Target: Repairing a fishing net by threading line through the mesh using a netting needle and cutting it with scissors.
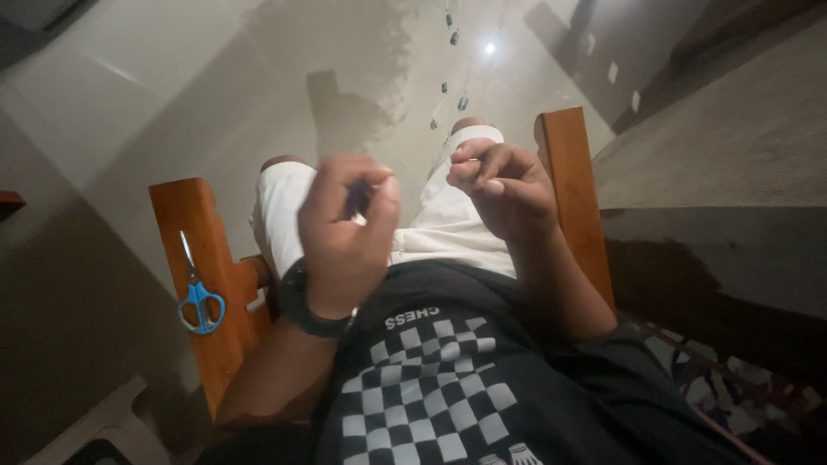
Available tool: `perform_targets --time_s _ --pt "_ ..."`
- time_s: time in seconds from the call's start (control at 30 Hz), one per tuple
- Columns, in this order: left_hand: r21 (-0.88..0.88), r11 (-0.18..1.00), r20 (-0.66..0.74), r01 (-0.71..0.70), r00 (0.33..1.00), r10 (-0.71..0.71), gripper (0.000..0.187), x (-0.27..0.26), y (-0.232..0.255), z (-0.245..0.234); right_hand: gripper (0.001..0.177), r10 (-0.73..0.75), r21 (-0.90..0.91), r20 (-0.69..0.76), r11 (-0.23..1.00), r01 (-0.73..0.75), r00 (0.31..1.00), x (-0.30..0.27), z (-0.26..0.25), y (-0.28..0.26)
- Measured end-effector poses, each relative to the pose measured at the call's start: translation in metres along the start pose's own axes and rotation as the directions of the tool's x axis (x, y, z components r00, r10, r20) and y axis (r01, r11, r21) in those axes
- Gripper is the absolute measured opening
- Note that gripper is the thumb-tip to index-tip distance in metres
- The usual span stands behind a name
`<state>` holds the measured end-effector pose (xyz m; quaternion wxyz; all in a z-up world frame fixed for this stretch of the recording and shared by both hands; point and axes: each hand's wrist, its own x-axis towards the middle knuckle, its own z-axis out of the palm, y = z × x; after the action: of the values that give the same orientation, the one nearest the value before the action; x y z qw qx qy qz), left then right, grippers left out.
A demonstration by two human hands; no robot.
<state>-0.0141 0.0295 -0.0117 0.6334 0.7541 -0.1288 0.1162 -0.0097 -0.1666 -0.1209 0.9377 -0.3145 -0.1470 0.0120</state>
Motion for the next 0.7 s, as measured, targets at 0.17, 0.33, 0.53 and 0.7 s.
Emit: perform_targets --time_s 0.17,0.33,0.53,0.7 --pt "-0.047 0.989 0.054 -0.137 0.989 0.139 0.009 0.013 0.004 -0.006 0.003 0.006 0.121 0.017 0.993 -0.008 1.000 0.001 0.008 -0.004" --pt "-0.119 0.988 0.270 -0.102 0.954 0.131 0.050 0.016 0.007 -0.004 0.005 0.028 0.151 0.026 0.988 -0.031 0.999 -0.002 0.000 -0.003" --pt "0.235 0.966 0.488 -0.112 0.873 -0.018 0.039 0.009 0.007 0.004 0.005 0.066 0.065 0.070 0.995 -0.071 0.995 -0.001 0.011 -0.010" --pt "0.125 0.979 0.428 -0.163 0.899 0.095 0.018 -0.007 -0.005 0.002 0.006 0.019 0.150 0.039 0.988 -0.025 0.999 -0.004 -0.005 -0.003"
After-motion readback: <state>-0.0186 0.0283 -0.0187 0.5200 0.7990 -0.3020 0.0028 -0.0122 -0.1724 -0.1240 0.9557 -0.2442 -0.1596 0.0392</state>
